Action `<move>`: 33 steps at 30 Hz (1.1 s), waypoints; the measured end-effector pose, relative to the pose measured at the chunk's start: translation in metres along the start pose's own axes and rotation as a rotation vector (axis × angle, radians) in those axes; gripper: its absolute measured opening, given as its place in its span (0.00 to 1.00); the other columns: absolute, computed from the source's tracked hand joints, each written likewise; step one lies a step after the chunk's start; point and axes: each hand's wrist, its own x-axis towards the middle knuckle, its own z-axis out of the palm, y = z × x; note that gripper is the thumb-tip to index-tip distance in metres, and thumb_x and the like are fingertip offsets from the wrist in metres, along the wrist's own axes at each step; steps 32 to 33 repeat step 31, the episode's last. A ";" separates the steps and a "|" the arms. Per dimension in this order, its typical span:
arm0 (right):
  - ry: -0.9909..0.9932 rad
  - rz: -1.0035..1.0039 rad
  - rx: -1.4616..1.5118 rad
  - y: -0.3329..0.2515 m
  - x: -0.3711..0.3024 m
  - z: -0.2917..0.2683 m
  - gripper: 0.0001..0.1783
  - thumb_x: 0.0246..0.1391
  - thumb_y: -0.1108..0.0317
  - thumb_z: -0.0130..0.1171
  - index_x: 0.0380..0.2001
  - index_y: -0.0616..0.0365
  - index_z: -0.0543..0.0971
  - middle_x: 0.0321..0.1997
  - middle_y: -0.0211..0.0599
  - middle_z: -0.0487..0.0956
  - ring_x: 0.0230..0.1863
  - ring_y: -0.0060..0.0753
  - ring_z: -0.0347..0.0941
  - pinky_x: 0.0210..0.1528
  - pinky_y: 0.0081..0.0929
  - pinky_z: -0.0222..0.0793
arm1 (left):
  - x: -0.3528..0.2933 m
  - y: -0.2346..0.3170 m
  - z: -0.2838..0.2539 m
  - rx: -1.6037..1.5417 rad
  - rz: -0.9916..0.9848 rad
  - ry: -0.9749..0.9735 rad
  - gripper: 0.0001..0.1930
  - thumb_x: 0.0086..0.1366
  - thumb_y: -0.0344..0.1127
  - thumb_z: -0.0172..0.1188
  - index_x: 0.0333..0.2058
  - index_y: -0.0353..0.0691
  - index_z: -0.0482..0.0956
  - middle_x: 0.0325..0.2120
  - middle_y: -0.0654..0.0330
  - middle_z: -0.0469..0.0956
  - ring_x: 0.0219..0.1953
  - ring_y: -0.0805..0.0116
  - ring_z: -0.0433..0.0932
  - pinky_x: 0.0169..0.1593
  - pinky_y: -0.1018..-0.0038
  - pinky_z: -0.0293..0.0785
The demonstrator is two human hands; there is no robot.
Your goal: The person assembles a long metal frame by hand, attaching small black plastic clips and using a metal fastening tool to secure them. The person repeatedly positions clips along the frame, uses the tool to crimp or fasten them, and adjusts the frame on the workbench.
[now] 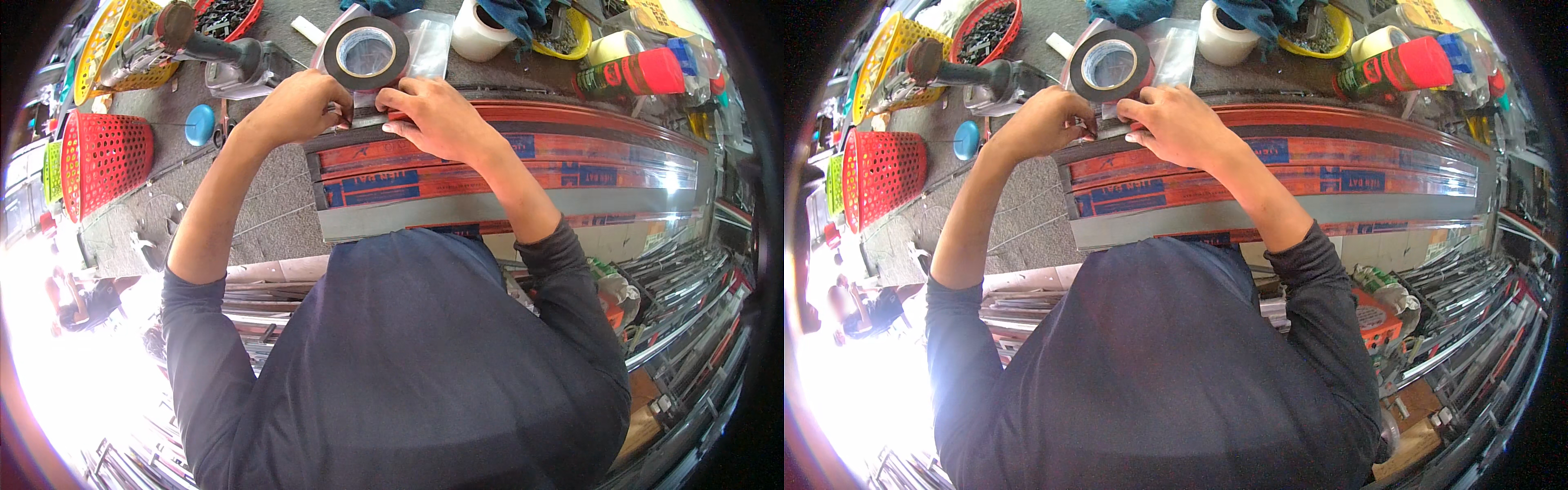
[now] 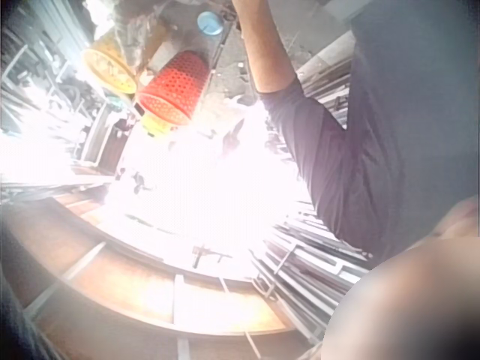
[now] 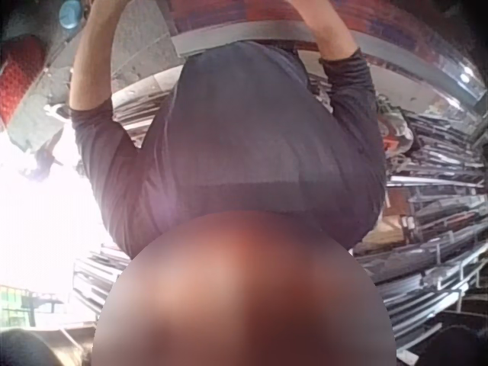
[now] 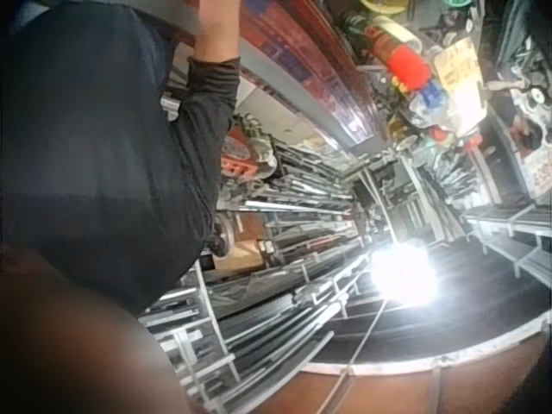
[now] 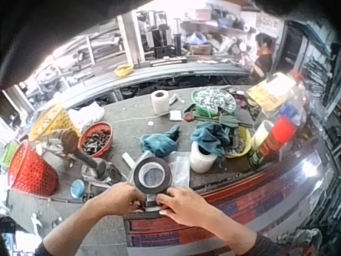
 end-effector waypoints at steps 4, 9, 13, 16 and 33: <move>0.022 -0.057 0.027 -0.004 0.006 -0.007 0.16 0.66 0.66 0.73 0.53 0.53 0.83 0.46 0.41 0.84 0.48 0.54 0.86 0.51 0.48 0.83 | -0.001 0.001 -0.006 0.030 0.007 0.010 0.07 0.59 0.26 0.69 0.35 0.41 0.94 0.33 0.54 0.92 0.43 0.49 0.91 0.51 0.55 0.86; 0.053 -0.075 -0.023 -0.014 0.011 -0.014 0.13 0.64 0.68 0.71 0.50 0.53 0.85 0.44 0.42 0.84 0.45 0.53 0.87 0.49 0.49 0.83 | -0.005 0.011 -0.017 0.039 0.036 0.047 0.09 0.56 0.22 0.68 0.36 0.36 0.93 0.33 0.49 0.91 0.39 0.46 0.91 0.49 0.56 0.86; 0.094 -0.093 -0.019 -0.018 0.013 -0.016 0.09 0.63 0.70 0.71 0.46 0.55 0.85 0.41 0.41 0.84 0.42 0.51 0.87 0.47 0.46 0.83 | -0.002 0.018 -0.028 0.002 -0.049 -0.035 0.08 0.58 0.25 0.72 0.36 0.40 0.95 0.35 0.51 0.92 0.43 0.48 0.91 0.51 0.56 0.85; 0.107 -0.064 0.085 -0.017 0.014 -0.016 0.08 0.61 0.70 0.70 0.44 0.55 0.85 0.41 0.41 0.85 0.43 0.53 0.86 0.48 0.46 0.83 | -0.001 0.021 -0.032 -0.019 -0.098 -0.072 0.07 0.59 0.27 0.73 0.36 0.42 0.96 0.36 0.52 0.93 0.46 0.49 0.92 0.53 0.56 0.85; 0.070 -0.007 0.038 -0.023 0.018 -0.025 0.14 0.61 0.63 0.70 0.49 0.55 0.89 0.47 0.45 0.90 0.48 0.57 0.88 0.53 0.51 0.85 | 0.002 0.019 -0.040 -0.119 -0.076 -0.143 0.07 0.60 0.26 0.76 0.38 0.35 0.95 0.31 0.51 0.92 0.31 0.63 0.89 0.41 0.64 0.85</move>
